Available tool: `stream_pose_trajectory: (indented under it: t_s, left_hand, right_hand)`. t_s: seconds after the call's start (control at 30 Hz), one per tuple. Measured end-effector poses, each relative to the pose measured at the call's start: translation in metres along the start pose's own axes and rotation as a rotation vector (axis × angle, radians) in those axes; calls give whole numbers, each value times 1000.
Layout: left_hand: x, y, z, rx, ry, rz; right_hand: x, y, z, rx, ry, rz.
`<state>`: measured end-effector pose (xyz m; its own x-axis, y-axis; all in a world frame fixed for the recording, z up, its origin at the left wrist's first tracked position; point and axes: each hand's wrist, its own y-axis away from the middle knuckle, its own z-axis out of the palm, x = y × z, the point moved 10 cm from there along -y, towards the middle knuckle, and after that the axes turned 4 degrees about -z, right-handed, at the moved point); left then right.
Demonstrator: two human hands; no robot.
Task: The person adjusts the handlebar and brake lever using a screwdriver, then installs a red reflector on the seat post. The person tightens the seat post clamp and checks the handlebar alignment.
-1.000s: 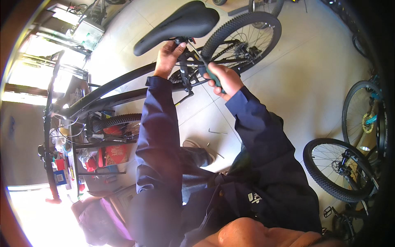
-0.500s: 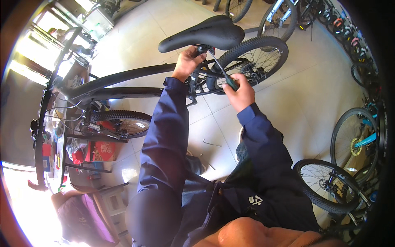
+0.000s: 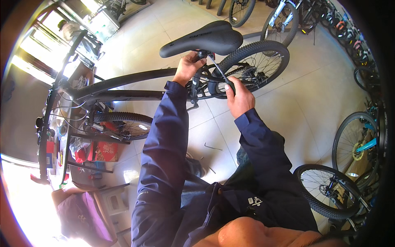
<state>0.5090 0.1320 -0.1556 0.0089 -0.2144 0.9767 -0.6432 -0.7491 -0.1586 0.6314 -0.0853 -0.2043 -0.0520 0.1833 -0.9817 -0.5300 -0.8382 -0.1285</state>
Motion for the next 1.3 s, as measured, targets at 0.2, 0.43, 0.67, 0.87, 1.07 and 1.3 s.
stream_pose_trajectory:
  t_s: [0.2,0.43,0.67,0.87,1.07,1.3]
  left_hand:
    - [6,2,1,17,-11,52]
    - [16,12,2,195,-207,158]
    - [51,67,-5,493,-481,279]
    - [14,191,28,101,122,-171]
    - [11,302,47,238,562,-206]
    - [11,393,-36,754,744,28]
  right_hand:
    - [33,2,12,-187,-539,445]
    - [14,-1,7,-69,-84,226]
    - [17,5,-3,-127,-37,253]
    - [-46,48,46,-313,112,-336]
    - [-92,135,119,-545,306,-788]
    - [-132,189,151,-714,341,-1121]
